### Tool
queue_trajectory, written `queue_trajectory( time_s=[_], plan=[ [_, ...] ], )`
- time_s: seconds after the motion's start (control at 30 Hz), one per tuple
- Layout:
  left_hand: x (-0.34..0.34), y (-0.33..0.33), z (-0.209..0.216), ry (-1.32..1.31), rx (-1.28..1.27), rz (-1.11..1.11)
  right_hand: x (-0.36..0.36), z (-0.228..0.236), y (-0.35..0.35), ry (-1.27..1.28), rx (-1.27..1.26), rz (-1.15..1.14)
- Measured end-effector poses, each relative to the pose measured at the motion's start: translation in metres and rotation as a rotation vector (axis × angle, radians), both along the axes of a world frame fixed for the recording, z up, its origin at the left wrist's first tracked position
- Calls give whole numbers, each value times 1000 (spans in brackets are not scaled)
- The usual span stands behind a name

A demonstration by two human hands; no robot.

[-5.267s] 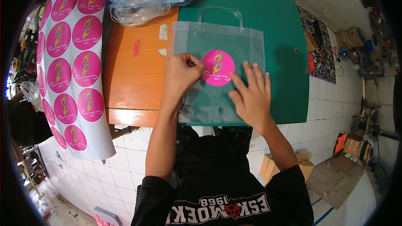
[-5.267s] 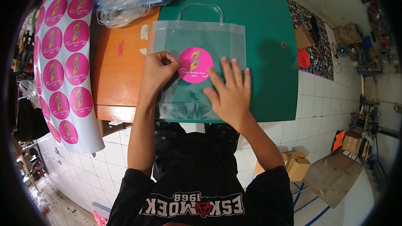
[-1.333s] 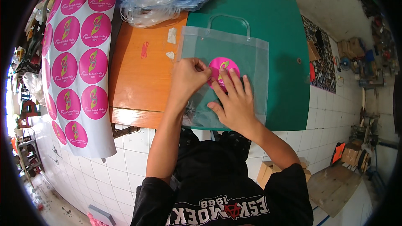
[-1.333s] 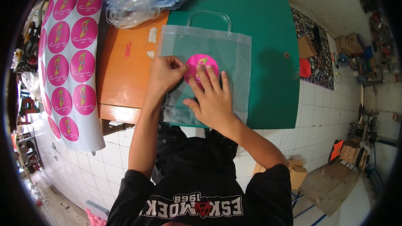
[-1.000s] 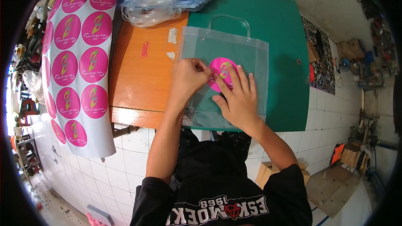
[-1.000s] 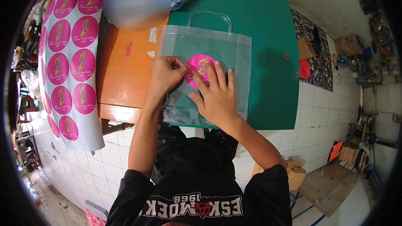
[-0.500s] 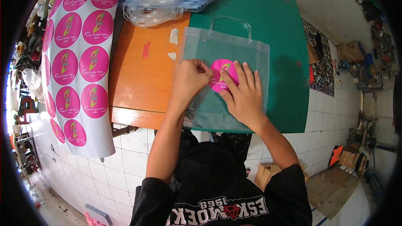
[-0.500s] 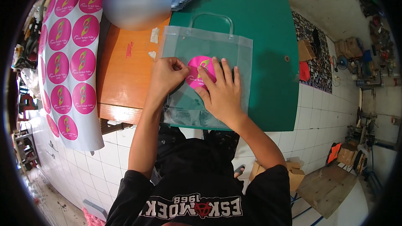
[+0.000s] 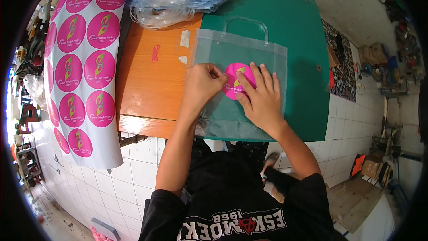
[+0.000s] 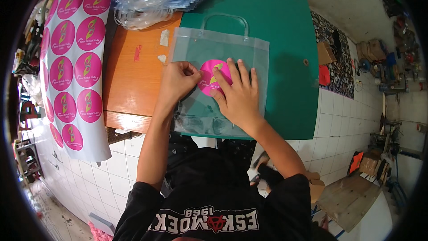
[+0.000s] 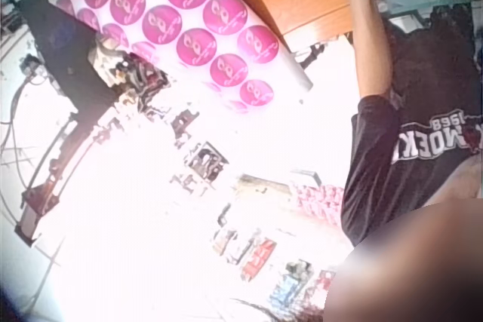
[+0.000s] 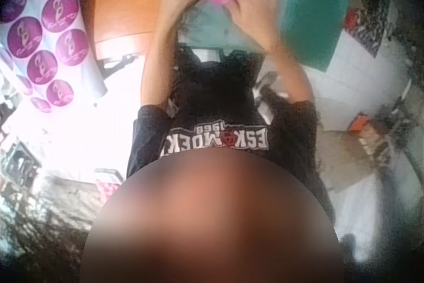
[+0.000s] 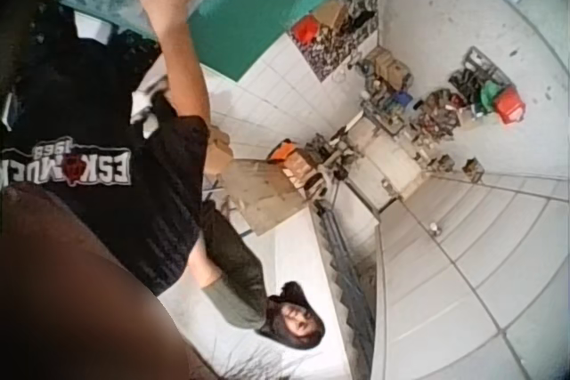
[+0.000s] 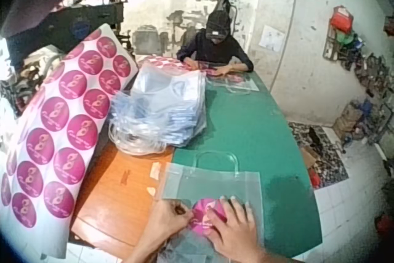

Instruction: The person peels circular pink labels from a sheet and applies them to clear plastic bags.

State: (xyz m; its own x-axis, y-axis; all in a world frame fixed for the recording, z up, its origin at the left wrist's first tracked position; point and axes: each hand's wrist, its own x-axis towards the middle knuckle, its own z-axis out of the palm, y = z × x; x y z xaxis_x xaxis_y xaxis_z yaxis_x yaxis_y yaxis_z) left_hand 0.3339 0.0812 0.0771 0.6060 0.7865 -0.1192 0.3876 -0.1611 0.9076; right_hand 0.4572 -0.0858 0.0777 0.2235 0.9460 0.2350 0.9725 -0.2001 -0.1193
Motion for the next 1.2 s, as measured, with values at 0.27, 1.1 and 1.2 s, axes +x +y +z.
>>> queue_trajectory(
  time_s=[0.27,1.1,1.2],
  plan=[
    [0,0,-2,5,-8,-20,0,1,-3,72,3,23],
    [0,0,-3,16,4,5,12,-3,13,-30,-33,42],
    [-1,0,-1,17,-2,3,13,-2,17,-46,-24,-2]
  ],
)
